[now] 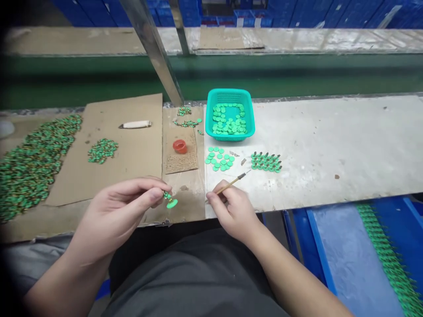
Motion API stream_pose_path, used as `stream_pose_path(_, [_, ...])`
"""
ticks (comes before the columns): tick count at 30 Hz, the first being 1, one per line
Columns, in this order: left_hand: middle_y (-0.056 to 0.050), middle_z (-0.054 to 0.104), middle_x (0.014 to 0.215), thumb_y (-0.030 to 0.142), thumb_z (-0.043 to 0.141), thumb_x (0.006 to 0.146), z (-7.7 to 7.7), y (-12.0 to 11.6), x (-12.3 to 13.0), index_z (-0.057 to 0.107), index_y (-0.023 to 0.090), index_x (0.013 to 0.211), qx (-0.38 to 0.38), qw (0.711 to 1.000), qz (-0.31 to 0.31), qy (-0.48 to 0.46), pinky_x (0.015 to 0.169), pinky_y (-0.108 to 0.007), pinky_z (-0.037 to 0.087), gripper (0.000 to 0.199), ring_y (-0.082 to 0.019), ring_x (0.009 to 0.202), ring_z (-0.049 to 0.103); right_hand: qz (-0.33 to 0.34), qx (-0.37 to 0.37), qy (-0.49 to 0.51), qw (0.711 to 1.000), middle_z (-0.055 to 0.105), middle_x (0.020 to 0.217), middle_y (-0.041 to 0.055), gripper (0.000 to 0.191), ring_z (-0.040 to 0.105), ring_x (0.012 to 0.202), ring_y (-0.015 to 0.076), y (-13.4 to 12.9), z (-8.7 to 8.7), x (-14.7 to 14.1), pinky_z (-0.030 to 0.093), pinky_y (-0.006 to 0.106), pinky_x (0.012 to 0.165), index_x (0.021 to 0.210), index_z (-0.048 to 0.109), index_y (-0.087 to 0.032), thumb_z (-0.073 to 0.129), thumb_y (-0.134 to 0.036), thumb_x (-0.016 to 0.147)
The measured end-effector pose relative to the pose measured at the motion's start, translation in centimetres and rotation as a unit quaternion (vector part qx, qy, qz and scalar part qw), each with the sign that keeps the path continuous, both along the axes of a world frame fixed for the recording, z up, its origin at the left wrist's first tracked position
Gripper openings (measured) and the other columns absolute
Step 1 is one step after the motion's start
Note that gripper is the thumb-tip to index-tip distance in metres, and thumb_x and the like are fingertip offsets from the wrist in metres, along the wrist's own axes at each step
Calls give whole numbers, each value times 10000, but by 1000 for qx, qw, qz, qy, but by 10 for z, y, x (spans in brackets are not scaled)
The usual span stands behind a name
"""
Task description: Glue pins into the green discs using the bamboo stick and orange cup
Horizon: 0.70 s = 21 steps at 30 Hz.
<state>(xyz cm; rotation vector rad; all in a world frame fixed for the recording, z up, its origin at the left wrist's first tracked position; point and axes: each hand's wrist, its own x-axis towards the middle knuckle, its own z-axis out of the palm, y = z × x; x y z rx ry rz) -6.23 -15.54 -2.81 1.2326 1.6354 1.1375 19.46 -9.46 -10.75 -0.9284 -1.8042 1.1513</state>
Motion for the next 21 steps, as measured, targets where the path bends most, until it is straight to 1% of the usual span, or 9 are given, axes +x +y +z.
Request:
stream_pose_path(3, [-70, 863, 840, 697, 1016, 890, 6, 4, 5, 949, 284, 900, -11, 1000, -1, -18, 703, -332, 691, 419, -194, 700, 736, 12, 19, 11, 1000, 836, 836, 28, 238, 829, 701, 213, -3, 5, 4, 661, 318, 674, 943, 745, -270, 728, -297, 1179])
stream_pose_path(6, [-67, 818, 766, 772, 1005, 878, 5, 12, 8, 954, 272, 912, -25, 999, -4, -35, 601, -294, 608, 504, -162, 624, 654, 19, 42, 15, 999, 824, 814, 18, 223, 827, 685, 224, -11, 9, 15, 664, 327, 660, 935, 737, -286, 737, -267, 1157])
stream_pose_path(8, [-62, 784, 718, 811, 974, 895, 5, 18, 10, 956, 266, 914, -27, 999, -16, -34, 564, -280, 564, 546, -153, 599, 625, 17, 48, 14, 999, 817, 805, 17, 218, 823, 672, 232, -18, 10, 25, 667, 337, 647, 940, 731, -295, 738, -272, 1157])
stream_pose_path(11, [-59, 771, 697, 818, 931, 936, 8, 26, 15, 952, 261, 914, -20, 999, -35, -19, 556, -284, 557, 558, -149, 580, 611, 7, 45, 10, 999, 822, 805, 13, 221, 821, 663, 229, -27, 10, 40, 663, 338, 637, 948, 724, -298, 721, -257, 1165])
stream_pose_path(14, [-72, 833, 758, 771, 871, 1008, 9, 29, 23, 954, 264, 933, 0, 998, -55, 21, 572, -313, 598, 519, -176, 592, 670, -12, 55, 1, 998, 821, 807, 0, 222, 823, 668, 216, -31, 7, 52, 648, 326, 641, 952, 720, -296, 717, -232, 1164])
stream_pose_path(15, [-75, 863, 802, 729, 861, 1033, 6, 29, 26, 957, 272, 942, 12, 997, -59, 42, 606, -323, 629, 477, -193, 633, 721, -20, 59, 0, 998, 822, 812, -2, 220, 827, 678, 213, -32, 6, 55, 649, 323, 650, 956, 722, -295, 717, -228, 1165])
stream_pose_path(17, [-65, 915, 910, 608, 870, 1056, -5, 28, 32, 966, 298, 960, 45, 993, -63, 93, 751, -343, 700, 338, -227, 791, 833, -32, 64, -2, 997, 828, 830, -1, 215, 837, 706, 207, -30, 6, 59, 654, 314, 679, 972, 729, -288, 707, -222, 1176])
stream_pose_path(19, [-39, 944, 1009, 492, 878, 1054, -23, 24, 40, 975, 327, 987, 86, 984, -64, 142, 912, -359, 723, 203, -239, 941, 883, -44, 60, -7, 997, 827, 844, 3, 213, 836, 722, 195, -27, 6, 61, 653, 299, 703, 992, 736, -278, 690, -221, 1192])
stream_pose_path(21, [-20, 954, 1055, 432, 861, 1065, -43, 21, 47, 981, 342, 1023, 121, 974, -70, 179, 996, -370, 712, 156, -237, 997, 893, -54, 47, -17, 997, 826, 870, 6, 198, 837, 741, 181, -22, 7, 63, 648, 283, 723, 1014, 737, -268, 682, -222, 1199])
